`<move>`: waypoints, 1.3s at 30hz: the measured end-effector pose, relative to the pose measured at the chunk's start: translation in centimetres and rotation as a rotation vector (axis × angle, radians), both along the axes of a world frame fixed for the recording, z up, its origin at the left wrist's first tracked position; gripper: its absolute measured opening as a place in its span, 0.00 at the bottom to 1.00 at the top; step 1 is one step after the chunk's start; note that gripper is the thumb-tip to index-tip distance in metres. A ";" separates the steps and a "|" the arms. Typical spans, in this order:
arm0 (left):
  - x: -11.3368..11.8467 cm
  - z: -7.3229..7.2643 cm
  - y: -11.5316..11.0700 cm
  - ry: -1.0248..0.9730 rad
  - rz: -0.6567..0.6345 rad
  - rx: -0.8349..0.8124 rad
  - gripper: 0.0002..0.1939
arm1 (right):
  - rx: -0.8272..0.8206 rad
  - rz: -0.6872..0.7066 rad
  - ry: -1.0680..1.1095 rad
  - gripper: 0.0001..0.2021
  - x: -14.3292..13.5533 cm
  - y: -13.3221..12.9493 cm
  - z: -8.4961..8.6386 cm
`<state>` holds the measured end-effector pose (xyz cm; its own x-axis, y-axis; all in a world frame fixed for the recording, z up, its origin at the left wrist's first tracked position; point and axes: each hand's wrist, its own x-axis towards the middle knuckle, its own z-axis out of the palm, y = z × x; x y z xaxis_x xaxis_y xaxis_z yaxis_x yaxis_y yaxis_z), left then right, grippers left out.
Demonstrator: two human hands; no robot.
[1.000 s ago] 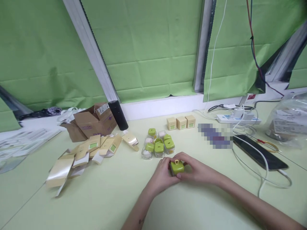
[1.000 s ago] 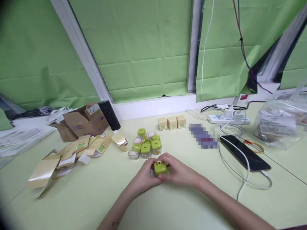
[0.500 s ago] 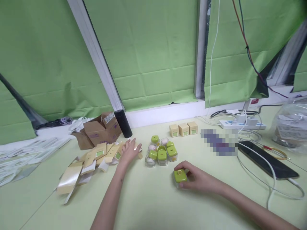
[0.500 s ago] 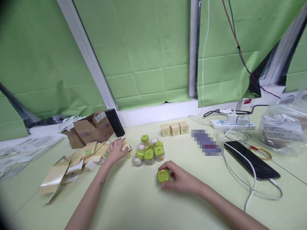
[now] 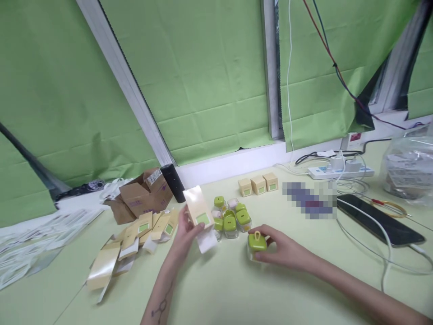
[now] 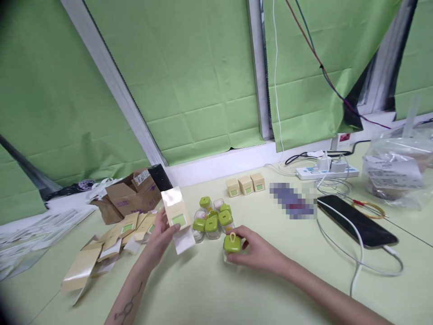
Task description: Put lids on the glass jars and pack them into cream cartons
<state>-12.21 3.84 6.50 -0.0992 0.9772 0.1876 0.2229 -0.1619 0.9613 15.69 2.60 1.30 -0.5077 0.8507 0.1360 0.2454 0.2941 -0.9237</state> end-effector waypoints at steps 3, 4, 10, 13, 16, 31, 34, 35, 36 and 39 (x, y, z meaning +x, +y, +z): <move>3.6 0.0 -2.7 -0.230 -0.357 -0.133 0.40 | -0.037 -0.037 0.170 0.20 -0.1 0.5 0.4; 4.7 -0.2 -3.2 -0.257 -0.444 -0.178 0.41 | -0.071 -0.059 0.245 0.21 -0.1 0.6 0.6; 8.6 -3.0 -3.1 -0.355 -0.755 -0.378 0.39 | -0.313 -0.145 0.667 0.20 0.5 0.9 1.6; 9.2 -4.4 -3.0 -0.439 -0.785 -0.445 0.33 | -0.402 -0.063 0.696 0.23 1.0 0.9 1.9; 9.4 -5.3 -3.4 -0.537 -0.707 -0.454 0.24 | -0.413 -0.032 0.579 0.21 1.1 0.9 1.8; 11.1 -5.4 -4.6 -0.592 -0.477 -0.536 0.27 | -0.361 -0.063 0.128 0.29 0.5 1.2 0.9; 11.1 -5.2 -4.6 -0.628 -0.448 -0.498 0.25 | -0.342 -0.039 0.179 0.33 0.8 0.7 0.9; 11.1 -5.1 -4.6 -0.655 -0.435 -0.480 0.25 | -0.279 -0.043 0.168 0.33 1.0 0.5 1.0; 11.0 -5.0 -4.6 -0.687 -0.419 -0.457 0.26 | -0.178 -0.040 0.136 0.35 1.1 0.2 1.1; 11.0 -4.9 -4.5 -0.777 -0.352 -0.366 0.26 | 0.236 0.086 -0.024 0.54 1.4 -0.9 1.4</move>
